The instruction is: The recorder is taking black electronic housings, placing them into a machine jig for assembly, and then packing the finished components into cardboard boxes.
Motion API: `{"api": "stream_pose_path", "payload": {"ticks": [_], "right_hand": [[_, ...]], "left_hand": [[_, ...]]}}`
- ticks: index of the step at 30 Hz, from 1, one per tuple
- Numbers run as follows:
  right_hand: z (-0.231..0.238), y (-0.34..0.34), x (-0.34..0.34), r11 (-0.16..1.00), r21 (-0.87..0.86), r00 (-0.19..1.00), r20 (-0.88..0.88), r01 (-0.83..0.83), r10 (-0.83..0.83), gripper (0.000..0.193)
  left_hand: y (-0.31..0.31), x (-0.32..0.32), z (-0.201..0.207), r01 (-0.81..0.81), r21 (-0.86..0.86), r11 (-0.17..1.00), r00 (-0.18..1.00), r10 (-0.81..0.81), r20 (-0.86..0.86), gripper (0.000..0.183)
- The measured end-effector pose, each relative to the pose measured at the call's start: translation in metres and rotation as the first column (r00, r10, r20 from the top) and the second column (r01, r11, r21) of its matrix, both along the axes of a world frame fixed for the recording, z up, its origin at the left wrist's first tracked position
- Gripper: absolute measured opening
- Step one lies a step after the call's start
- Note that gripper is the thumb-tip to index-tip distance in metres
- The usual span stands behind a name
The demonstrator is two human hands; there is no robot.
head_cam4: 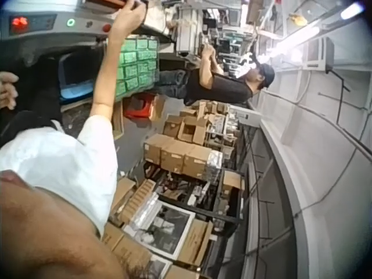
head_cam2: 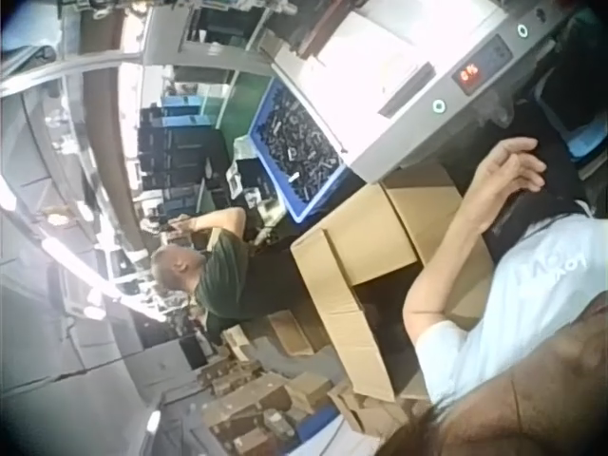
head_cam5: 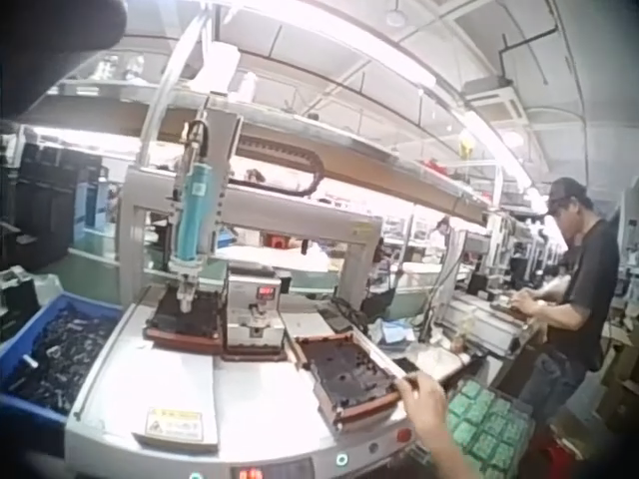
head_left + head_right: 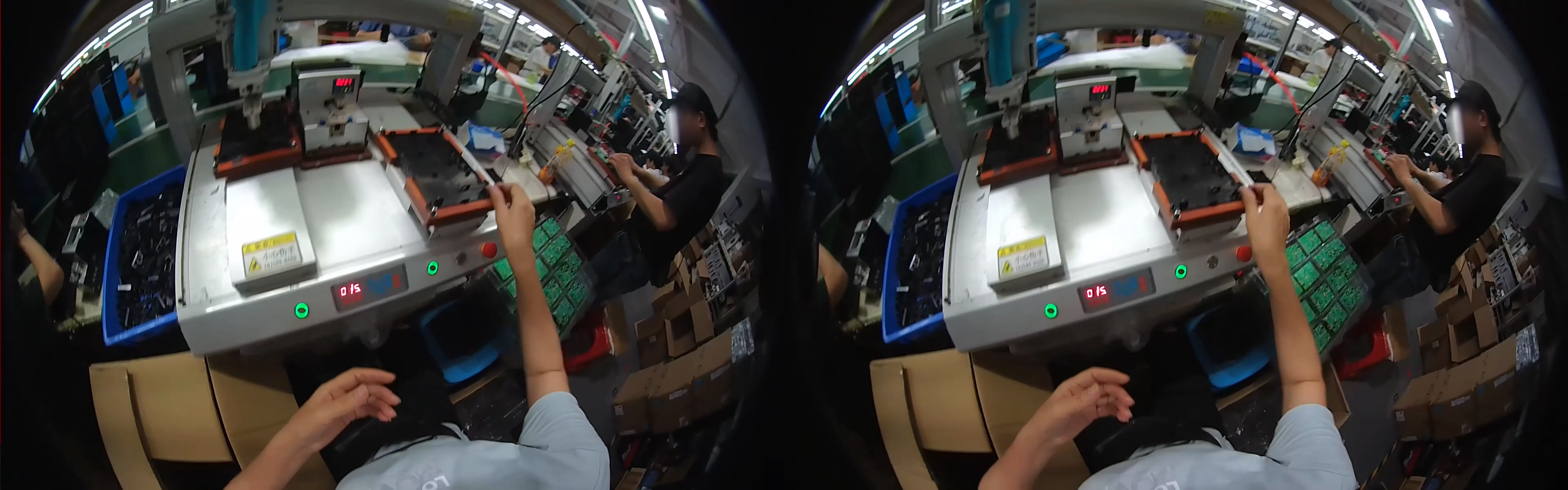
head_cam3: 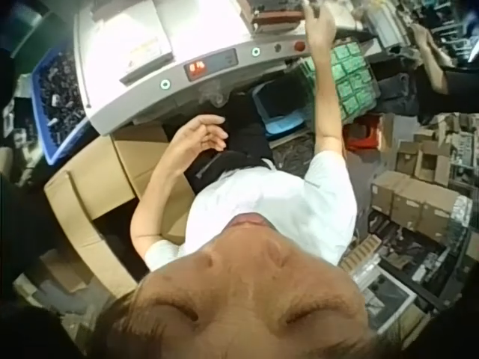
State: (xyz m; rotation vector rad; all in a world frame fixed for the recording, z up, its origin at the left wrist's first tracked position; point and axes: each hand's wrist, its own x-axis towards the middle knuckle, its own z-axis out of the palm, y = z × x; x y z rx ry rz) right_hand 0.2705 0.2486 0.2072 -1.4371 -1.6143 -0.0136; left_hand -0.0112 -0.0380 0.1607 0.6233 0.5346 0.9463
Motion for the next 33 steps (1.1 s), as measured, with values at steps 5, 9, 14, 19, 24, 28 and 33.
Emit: {"api": "stream_pose_path", "payload": {"ticks": [5,9,14,19,24,28,33], "right_hand": [[-0.024,0.011,-0.018,0.989,0.146,0.998,-0.049,-0.02,0.027,0.028],[-0.052,0.051,0.03,0.85,0.244,0.881,0.042,-0.467,0.471,0.03],[-0.027,0.038,0.051,0.869,0.055,0.87,0.045,-0.492,0.49,0.036],[-0.07,0.031,0.036,0.908,0.066,0.9,0.182,-0.413,0.396,0.037],[-0.036,-0.007,0.02,0.831,0.37,0.844,0.498,-0.415,0.2,0.036],[-0.073,-0.029,-0.048,0.867,0.441,0.919,0.391,-0.233,0.048,0.04],[-0.065,-0.074,-0.039,0.934,0.231,0.853,0.506,-0.272,0.123,0.039]], "left_hand": [[0.005,-0.012,-0.003,-0.094,0.062,0.994,0.974,0.104,-0.2,0.045],[-0.019,-0.057,0.017,-0.314,0.263,0.912,0.884,0.382,-0.27,0.038],[-0.122,-0.141,-0.004,-0.551,0.218,0.805,0.82,0.571,-0.034,0.024],[-0.271,-0.178,-0.094,-0.589,-0.326,0.74,0.743,0.336,-0.579,0.034],[-0.365,-0.124,-0.249,-0.286,0.053,0.957,-0.14,0.013,-0.99,0.044],[-0.472,-0.12,-0.331,-0.678,0.25,0.691,-0.218,0.136,-0.966,0.04],[-0.424,-0.112,-0.288,-0.289,0.146,0.946,-0.76,-0.134,-0.636,0.06]]}}
